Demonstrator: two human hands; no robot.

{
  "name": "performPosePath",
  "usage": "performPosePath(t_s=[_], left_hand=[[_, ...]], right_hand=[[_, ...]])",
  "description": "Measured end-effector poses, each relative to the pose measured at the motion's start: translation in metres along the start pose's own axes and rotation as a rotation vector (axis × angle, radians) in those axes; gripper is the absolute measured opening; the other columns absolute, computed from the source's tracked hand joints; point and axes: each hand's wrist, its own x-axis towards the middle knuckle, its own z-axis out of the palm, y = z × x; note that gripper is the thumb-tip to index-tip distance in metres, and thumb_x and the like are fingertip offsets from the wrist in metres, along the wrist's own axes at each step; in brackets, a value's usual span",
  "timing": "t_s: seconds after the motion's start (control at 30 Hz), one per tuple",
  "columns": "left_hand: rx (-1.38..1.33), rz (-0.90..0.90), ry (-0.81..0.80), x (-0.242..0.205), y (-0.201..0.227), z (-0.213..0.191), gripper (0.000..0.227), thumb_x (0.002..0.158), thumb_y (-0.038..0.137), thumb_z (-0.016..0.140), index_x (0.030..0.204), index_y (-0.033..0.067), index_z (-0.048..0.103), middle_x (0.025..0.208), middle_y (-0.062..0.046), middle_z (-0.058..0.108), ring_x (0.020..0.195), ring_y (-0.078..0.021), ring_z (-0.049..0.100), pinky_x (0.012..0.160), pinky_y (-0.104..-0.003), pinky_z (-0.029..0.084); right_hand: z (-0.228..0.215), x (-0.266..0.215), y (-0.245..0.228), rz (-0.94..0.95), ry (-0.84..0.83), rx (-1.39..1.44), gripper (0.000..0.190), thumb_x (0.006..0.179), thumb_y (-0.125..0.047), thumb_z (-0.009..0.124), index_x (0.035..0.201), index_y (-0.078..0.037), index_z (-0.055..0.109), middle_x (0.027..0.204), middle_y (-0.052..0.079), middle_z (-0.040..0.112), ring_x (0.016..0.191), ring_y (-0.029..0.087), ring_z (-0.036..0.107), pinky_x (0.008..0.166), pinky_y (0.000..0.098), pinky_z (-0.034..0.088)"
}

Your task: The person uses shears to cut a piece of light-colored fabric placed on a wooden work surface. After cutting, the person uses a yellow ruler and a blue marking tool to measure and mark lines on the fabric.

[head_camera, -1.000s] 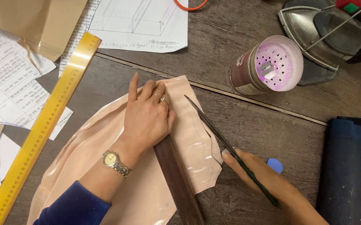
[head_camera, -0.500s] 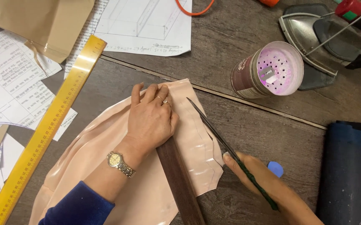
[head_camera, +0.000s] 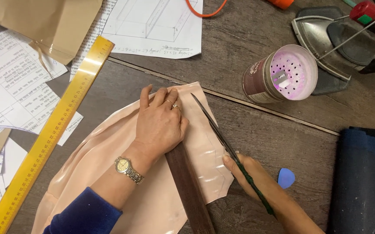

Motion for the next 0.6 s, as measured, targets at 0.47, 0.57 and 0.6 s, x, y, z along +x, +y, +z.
performPosePath(t_s=[0.47,0.57,0.6], left_hand=[[0.004,-0.004,0.001,-0.001,0.0,0.001,0.035,0.085,0.031,0.05,0.086,0.0036,0.073,0.108,-0.007,0.067,0.104,-0.0256,0.053,0.108,-0.054,0.026],[0.009,-0.004,0.018,-0.001,0.0,0.002,0.036,0.086,0.03,0.049,0.09,0.0033,0.073,0.109,-0.007,0.067,0.105,-0.0257,0.054,0.109,-0.054,0.026],[0.008,-0.006,0.011,-0.001,0.0,0.002,0.037,0.086,0.031,0.049,0.09,0.0032,0.073,0.11,-0.007,0.067,0.105,-0.0258,0.054,0.109,-0.054,0.025]], right_hand=[[-0.003,-0.011,-0.049,0.095,0.008,0.023,0.039,0.094,-0.048,0.042,0.085,-0.013,0.055,0.083,-0.002,0.064,0.082,0.012,0.06,0.078,0.0267,0.041],[0.0,-0.005,-0.049,0.139,0.015,-0.051,0.042,0.094,-0.05,0.04,0.087,-0.012,0.054,0.083,0.003,0.067,0.079,0.015,0.063,0.073,0.0277,0.045],[0.0,-0.005,-0.05,0.165,0.011,-0.067,0.044,0.094,-0.052,0.039,0.088,-0.011,0.055,0.084,0.004,0.067,0.081,0.018,0.064,0.074,0.0283,0.044]])
